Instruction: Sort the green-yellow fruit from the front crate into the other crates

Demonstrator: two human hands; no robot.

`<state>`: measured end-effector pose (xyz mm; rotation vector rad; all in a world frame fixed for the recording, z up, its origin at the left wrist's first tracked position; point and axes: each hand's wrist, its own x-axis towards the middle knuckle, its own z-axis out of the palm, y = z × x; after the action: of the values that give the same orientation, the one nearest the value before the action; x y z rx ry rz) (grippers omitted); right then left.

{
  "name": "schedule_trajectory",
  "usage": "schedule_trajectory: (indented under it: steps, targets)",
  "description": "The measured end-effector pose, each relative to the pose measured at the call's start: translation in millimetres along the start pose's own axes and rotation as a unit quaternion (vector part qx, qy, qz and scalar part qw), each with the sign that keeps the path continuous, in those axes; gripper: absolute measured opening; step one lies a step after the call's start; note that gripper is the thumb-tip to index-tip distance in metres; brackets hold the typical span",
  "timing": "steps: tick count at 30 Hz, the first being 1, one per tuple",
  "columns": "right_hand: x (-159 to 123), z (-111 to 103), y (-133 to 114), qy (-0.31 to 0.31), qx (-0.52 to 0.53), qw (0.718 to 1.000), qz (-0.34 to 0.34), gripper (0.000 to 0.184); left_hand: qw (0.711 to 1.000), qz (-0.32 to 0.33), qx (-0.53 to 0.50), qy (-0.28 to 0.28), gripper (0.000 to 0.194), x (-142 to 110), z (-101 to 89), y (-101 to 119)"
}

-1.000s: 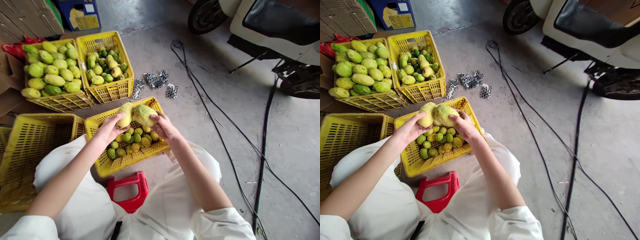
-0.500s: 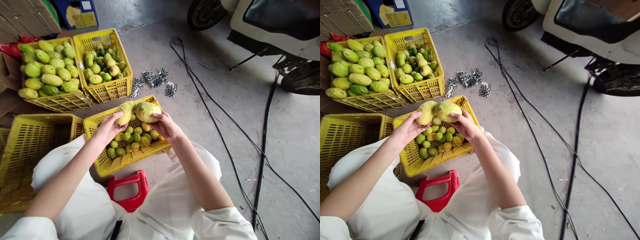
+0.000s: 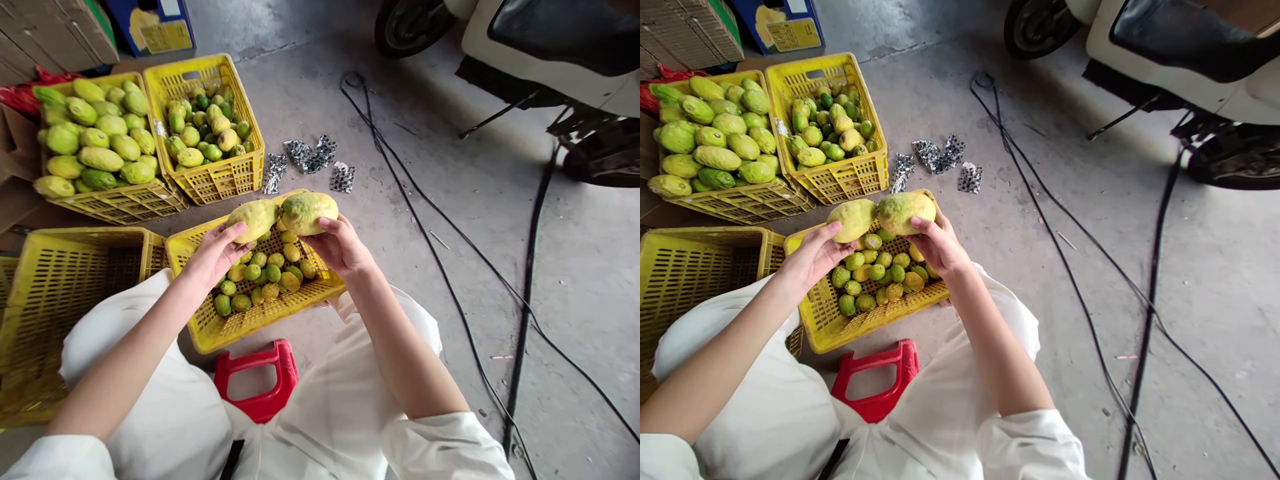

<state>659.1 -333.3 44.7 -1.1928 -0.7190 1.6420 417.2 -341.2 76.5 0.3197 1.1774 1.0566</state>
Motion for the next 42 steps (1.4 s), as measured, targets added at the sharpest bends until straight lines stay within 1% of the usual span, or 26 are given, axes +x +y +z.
schedule_trajectory:
  steps: [3, 5, 9, 13, 16, 20, 23, 27, 29, 33, 37, 40, 42]
  targets:
    - [4, -3, 1, 0.009, -0.013, 1.0, -0.009, 0.066, 1.0, -0.005, 0.01, -0.016, 0.039, 0, -0.6, -1]
    - [8, -3, 3, 0.017, -0.011, 1.0, -0.017, 0.069, 1.0, -0.005, 0.012, -0.024, 0.039, 0, 0.0, -1]
    - [15, -2, 4, 0.026, 0.006, 0.999, -0.028, 0.073, 1.0, 0.019, 0.006, -0.021, 0.045, -2, 2.0, 0]
    - [14, 2, 1, 0.0, 0.004, 0.999, -0.033, 0.073, 0.998, 0.048, 0.01, -0.029, 0.06, -3, 1.9, 0]
    - [13, 6, -1, -0.02, 0.002, 0.999, -0.037, 0.071, 0.998, 0.056, 0.01, -0.025, 0.06, -1, 0.1, -2]
    - [12, 9, 1, -0.036, 0.006, 0.999, -0.002, 0.06, 0.999, 0.034, -0.018, 0.011, 0.043, 5, -2.7, -7]
    - [12, 12, 9, -0.056, 0.015, 0.998, 0.034, 0.058, 0.999, 0.008, -0.042, 0.026, 0.035, 9, -3.3, -10]
    - [11, 17, 24, -0.074, 0.015, 0.993, 0.09, 0.052, 0.999, 0.004, -0.043, 0.019, 0.04, 13, -2.9, -11]
    - [10, 18, 30, -0.072, 0.022, 0.991, 0.109, 0.049, 0.999, 0.009, -0.038, 0.019, 0.042, 16, -3.3, -11]
    - [10, 17, 37, -0.06, 0.039, 0.989, 0.133, 0.044, 0.999, 0.009, -0.03, 0.027, 0.04, 21, -4.7, -11]
    - [10, 14, 36, -0.048, 0.038, 0.987, 0.149, 0.041, 1.0, -0.001, -0.022, 0.019, 0.041, 23, -5.5, -11]
    - [9, 13, 31, -0.048, 0.058, 0.983, 0.165, 0.039, 1.0, -0.008, -0.022, 0.017, 0.04, 21, -4.2, -10]
    - [8, 14, 26, -0.036, 0.075, 0.98, 0.181, 0.037, 1.0, -0.013, -0.024, 0.014, 0.037, 18, -2.1, -9]
